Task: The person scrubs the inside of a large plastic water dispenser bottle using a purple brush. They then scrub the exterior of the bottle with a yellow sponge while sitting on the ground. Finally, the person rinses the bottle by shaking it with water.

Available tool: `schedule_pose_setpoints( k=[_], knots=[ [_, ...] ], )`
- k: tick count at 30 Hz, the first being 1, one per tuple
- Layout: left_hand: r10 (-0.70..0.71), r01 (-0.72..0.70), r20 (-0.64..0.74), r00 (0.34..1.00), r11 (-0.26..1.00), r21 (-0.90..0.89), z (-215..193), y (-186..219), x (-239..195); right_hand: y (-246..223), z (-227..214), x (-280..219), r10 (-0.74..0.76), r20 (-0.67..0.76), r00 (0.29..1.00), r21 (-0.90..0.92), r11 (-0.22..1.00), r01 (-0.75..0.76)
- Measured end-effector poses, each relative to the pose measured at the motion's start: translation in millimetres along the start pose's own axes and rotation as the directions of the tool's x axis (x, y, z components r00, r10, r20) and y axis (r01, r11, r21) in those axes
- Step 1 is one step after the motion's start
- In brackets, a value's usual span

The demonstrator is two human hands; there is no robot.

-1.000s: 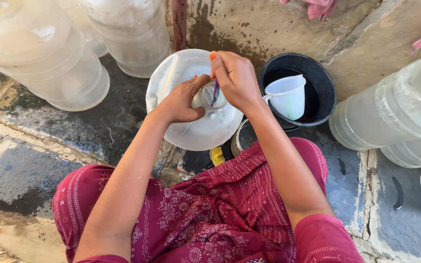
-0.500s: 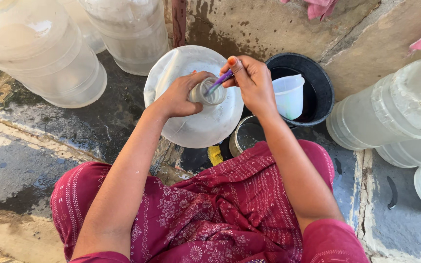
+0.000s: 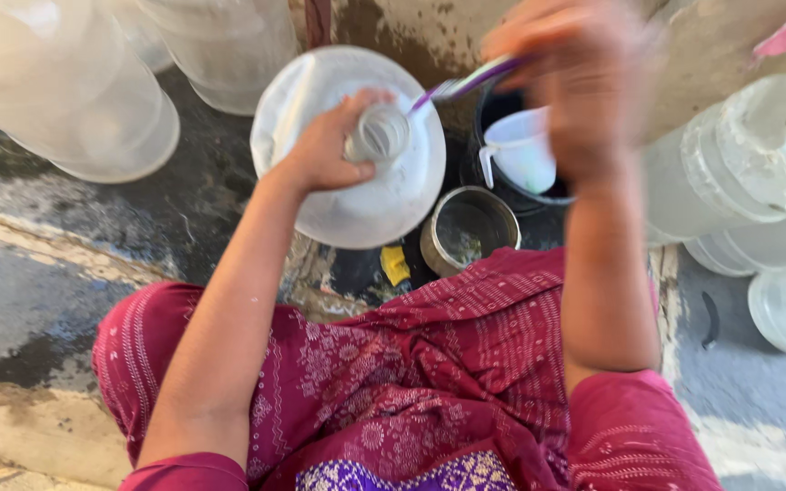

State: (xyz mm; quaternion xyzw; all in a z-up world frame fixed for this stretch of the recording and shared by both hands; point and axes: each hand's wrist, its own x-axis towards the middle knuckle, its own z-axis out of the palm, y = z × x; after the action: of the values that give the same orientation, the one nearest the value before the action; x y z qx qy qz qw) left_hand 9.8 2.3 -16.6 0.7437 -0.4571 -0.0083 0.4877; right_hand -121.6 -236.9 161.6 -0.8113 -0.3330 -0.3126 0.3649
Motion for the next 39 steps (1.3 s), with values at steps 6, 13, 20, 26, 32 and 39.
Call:
schedule_pose_setpoints(
  k=[6,13,20,26,32,39],
  knots=[
    [0.163,-0.158,-0.113,0.98,0.986,0.051,-16,22,7,72,-34,-81,0.357,-0.235,0.904,-0.088,0.919,-0.385],
    [0.039,-0.02,-0.102,0.994,0.983,0.181,-18,45,8,193,77,-237,0.625,0.244,0.742,-0.637,0.68,-0.363],
    [0.022,0.014,-0.096,0.995,0.934,0.357,-21,45,14,200,242,-342,0.671,0.728,0.144,-0.651,0.741,-0.165],
    [-0.065,0.082,-0.067,0.996,0.954,0.289,-28,62,9,180,295,-418,0.75,0.554,0.363,-0.64,0.662,-0.391],
    [0.055,-0.032,-0.087,0.995,0.969,0.247,-37,75,17,201,309,-463,0.769,0.564,0.301,-0.556,0.623,-0.551],
    [-0.17,0.173,-0.045,0.984,0.893,0.415,-62,82,17,251,301,-399,0.944,0.296,-0.149,0.701,-0.32,-0.637]
  ],
)
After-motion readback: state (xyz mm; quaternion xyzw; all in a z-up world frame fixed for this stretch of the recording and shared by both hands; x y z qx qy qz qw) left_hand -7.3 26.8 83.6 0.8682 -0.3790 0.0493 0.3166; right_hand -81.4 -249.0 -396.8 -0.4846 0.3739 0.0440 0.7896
